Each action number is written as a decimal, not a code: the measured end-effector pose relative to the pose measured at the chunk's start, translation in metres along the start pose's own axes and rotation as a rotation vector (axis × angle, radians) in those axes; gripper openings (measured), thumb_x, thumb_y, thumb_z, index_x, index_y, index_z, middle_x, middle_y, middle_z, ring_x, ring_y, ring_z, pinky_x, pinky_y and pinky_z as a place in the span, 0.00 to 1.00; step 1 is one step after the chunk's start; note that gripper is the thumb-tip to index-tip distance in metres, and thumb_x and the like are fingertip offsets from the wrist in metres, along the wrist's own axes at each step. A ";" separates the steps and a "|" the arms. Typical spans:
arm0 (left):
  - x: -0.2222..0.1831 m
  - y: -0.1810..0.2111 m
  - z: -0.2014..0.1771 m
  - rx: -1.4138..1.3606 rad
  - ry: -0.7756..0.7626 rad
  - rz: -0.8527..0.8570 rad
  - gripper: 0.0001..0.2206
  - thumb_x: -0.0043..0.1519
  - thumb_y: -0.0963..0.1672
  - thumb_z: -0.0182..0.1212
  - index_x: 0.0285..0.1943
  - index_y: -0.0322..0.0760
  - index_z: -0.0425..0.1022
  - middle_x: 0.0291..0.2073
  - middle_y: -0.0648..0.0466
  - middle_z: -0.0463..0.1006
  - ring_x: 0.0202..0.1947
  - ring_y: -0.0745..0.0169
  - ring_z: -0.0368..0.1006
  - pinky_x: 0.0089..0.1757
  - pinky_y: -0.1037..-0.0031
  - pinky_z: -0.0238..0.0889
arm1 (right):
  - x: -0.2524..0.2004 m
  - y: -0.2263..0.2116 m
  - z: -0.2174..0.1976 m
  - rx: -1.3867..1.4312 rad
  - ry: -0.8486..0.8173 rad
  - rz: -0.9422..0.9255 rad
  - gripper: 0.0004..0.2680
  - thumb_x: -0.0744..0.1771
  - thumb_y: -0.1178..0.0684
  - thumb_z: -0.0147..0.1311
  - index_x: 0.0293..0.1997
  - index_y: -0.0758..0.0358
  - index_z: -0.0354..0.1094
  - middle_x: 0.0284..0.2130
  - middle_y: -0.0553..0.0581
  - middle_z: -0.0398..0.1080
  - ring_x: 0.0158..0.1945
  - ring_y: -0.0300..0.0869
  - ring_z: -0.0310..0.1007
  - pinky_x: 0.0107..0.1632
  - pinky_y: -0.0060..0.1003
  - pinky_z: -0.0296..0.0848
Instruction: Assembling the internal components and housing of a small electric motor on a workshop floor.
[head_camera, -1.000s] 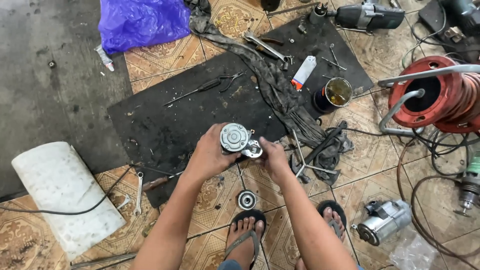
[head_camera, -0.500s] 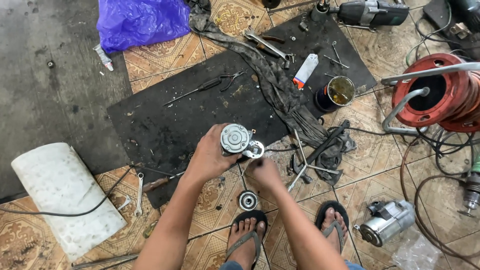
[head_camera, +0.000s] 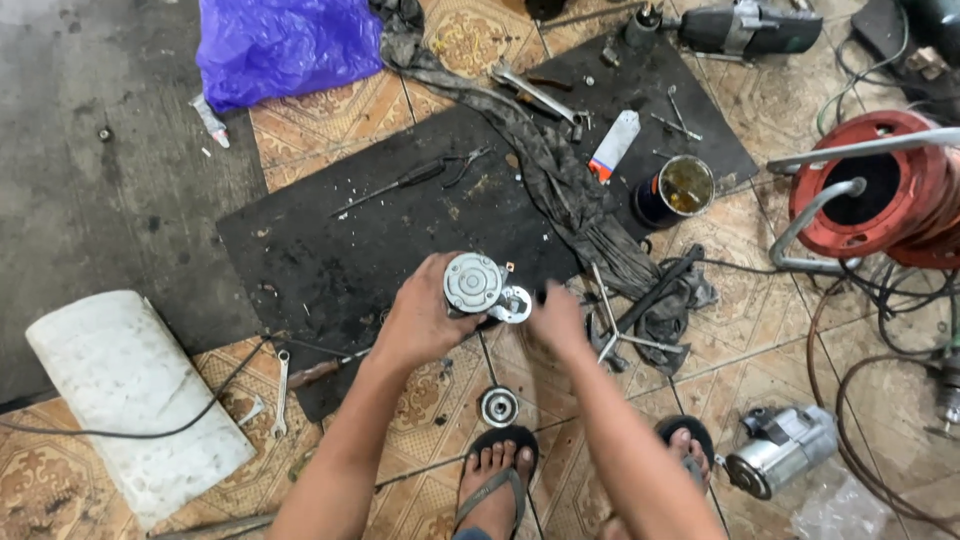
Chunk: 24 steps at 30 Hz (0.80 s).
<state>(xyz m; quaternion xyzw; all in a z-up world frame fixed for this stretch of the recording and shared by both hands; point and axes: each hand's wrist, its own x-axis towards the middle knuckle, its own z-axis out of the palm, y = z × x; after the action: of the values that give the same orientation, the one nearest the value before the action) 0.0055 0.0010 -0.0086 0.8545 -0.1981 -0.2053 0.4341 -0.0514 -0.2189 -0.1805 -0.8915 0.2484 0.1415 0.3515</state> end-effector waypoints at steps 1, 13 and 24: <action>-0.001 0.001 0.001 0.000 0.001 -0.005 0.36 0.48 0.43 0.75 0.66 0.29 0.65 0.55 0.37 0.73 0.59 0.26 0.69 0.58 0.42 0.65 | 0.016 0.008 0.001 0.000 -0.005 0.000 0.19 0.66 0.50 0.52 0.59 0.78 0.69 0.48 0.79 0.73 0.56 0.68 0.73 0.53 0.62 0.74; 0.017 0.031 -0.016 0.577 -0.190 0.030 0.37 0.53 0.48 0.74 0.72 0.35 0.62 0.60 0.39 0.70 0.56 0.31 0.73 0.51 0.46 0.72 | -0.042 -0.055 -0.060 0.282 -0.060 -0.249 0.15 0.68 0.45 0.52 0.47 0.69 0.76 0.41 0.77 0.76 0.51 0.69 0.74 0.53 0.59 0.70; 0.034 0.057 -0.004 0.952 -0.284 0.217 0.12 0.49 0.40 0.76 0.40 0.30 0.82 0.35 0.39 0.83 0.35 0.36 0.82 0.32 0.54 0.77 | -0.011 -0.016 -0.003 0.734 -0.076 0.031 0.12 0.64 0.61 0.61 0.49 0.78 0.73 0.31 0.68 0.75 0.23 0.50 0.79 0.25 0.42 0.79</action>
<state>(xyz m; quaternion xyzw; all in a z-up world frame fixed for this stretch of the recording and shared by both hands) 0.0270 -0.0453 0.0341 0.8958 -0.4142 -0.1603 -0.0157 -0.0519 -0.2069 -0.1650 -0.6964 0.2827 0.0814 0.6546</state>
